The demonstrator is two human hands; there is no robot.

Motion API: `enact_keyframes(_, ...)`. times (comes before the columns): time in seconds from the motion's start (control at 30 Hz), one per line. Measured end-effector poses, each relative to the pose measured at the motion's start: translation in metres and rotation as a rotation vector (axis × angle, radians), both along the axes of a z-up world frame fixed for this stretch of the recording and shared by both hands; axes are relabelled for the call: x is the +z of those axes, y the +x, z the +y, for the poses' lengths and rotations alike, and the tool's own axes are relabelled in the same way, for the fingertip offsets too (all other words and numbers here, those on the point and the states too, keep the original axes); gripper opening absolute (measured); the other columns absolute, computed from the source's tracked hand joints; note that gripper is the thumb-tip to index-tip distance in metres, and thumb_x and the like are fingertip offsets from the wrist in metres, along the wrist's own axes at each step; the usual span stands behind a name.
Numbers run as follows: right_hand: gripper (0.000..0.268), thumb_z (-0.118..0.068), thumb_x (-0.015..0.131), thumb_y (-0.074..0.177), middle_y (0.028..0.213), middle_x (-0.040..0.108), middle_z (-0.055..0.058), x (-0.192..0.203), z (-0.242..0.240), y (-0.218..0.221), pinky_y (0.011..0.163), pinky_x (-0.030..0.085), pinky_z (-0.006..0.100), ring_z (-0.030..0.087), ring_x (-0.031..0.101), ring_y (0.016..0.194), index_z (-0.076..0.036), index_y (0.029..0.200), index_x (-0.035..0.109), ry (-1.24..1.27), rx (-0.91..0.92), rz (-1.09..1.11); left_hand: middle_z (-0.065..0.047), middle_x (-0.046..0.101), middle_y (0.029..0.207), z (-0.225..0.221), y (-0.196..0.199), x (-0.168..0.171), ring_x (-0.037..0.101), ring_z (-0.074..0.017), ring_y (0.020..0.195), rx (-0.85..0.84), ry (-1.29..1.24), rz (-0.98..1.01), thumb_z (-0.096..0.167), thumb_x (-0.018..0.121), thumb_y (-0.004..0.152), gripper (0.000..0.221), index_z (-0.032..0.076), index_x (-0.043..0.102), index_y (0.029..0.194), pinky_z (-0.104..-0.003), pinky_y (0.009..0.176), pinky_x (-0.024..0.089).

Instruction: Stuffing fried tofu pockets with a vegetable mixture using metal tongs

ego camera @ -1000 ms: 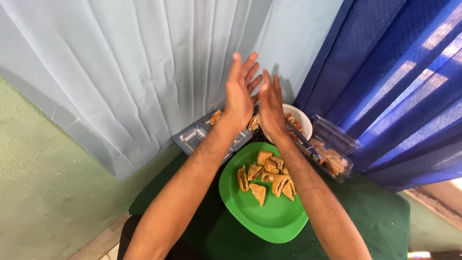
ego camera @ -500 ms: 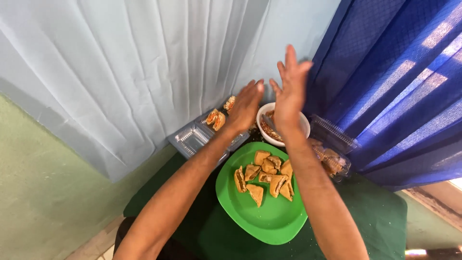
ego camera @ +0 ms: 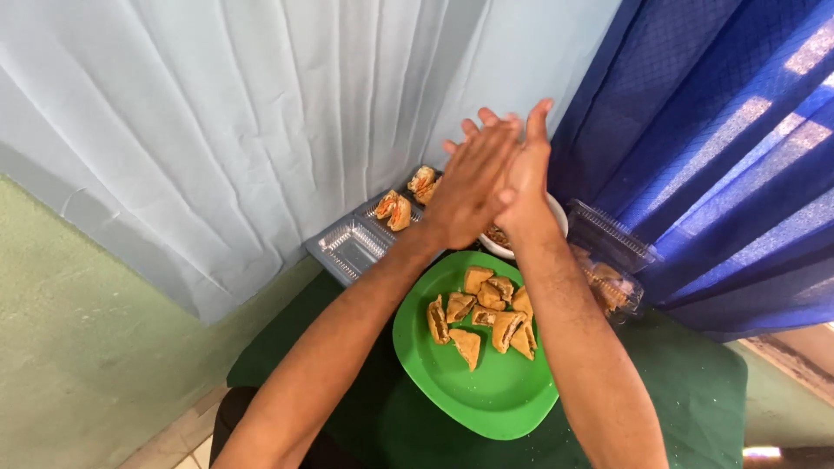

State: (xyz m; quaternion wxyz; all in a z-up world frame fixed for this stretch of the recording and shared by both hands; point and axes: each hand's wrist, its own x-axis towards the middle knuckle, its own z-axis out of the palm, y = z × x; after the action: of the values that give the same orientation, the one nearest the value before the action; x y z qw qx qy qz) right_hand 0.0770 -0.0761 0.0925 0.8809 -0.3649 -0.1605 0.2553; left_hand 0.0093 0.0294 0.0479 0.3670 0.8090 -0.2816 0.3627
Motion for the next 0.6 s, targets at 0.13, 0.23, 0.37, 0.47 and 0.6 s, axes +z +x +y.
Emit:
enact_keyframes(0.13, 0.110, -0.091, 0.044, 0.067, 0.176, 0.005, 0.012, 0.030, -0.012, -0.020, 0.087, 0.033, 0.051, 0.041, 0.017, 0.156, -0.033, 0.161, 0.034, -0.061, -0.062, 0.073, -0.016, 0.043, 0.162, 0.045, 0.027, -0.046, 0.038, -0.0428, 0.150, 0.445, 0.250, -0.096, 0.048, 0.046, 0.111, 0.063, 0.016, 0.035, 0.163, -0.064, 0.117, 0.032)
enact_keyframes(0.23, 0.104, -0.084, 0.055, 0.076, 0.173, 0.014, 0.016, 0.032, 0.003, -0.037, 0.124, 0.022, 0.059, 0.043, 0.012, 0.159, -0.023, 0.159, 0.040, 0.097, -0.166, 0.008, -0.014, 0.044, 0.161, 0.055, 0.015, -0.034, 0.033, -0.0393, 0.152, 0.490, 0.100, 0.237, 0.060, 0.032, 0.110, 0.067, 0.012, 0.054, 0.151, -0.061, 0.122, 0.028)
enact_keyframes(0.37, 0.089, -0.075, 0.029, 0.097, 0.173, 0.014, 0.018, 0.015, 0.028, -0.052, 0.127, 0.010, 0.059, 0.042, 0.008, 0.160, -0.016, 0.163, 0.028, -0.144, -0.372, -0.356, -0.019, 0.027, 0.167, 0.029, 0.012, -0.008, 0.022, -0.0380, 0.156, -0.047, -0.689, 0.458, 0.057, 0.030, 0.110, 0.070, 0.007, 0.036, 0.160, -0.052, 0.132, 0.012)
enact_keyframes(0.47, 0.087, -0.071, 0.020, 0.097, 0.172, 0.011, 0.019, -0.011, 0.034, -0.040, 0.126, 0.010, 0.060, 0.042, 0.007, 0.158, -0.015, 0.163, 0.026, -0.495, -0.429, -0.543, -0.020, 0.020, 0.170, 0.023, -0.007, 0.030, 0.020, -0.0371, 0.158, -0.462, -1.271, 0.591, 0.068, 0.038, 0.097, 0.091, 0.007, 0.022, 0.164, -0.052, 0.132, 0.008)
enact_keyframes(0.6, 0.085, -0.064, 0.003, 0.096, 0.170, 0.007, 0.022, -0.038, 0.038, -0.025, 0.125, 0.009, 0.061, 0.042, 0.005, 0.156, -0.013, 0.161, 0.021, -1.139, -0.519, -0.866, -0.012, 0.052, 0.156, 0.039, -0.025, 0.053, 0.045, -0.0300, 0.146, -0.667, -1.254, 0.374, 0.076, 0.036, 0.092, 0.090, 0.008, 0.054, 0.149, -0.050, 0.120, 0.029)
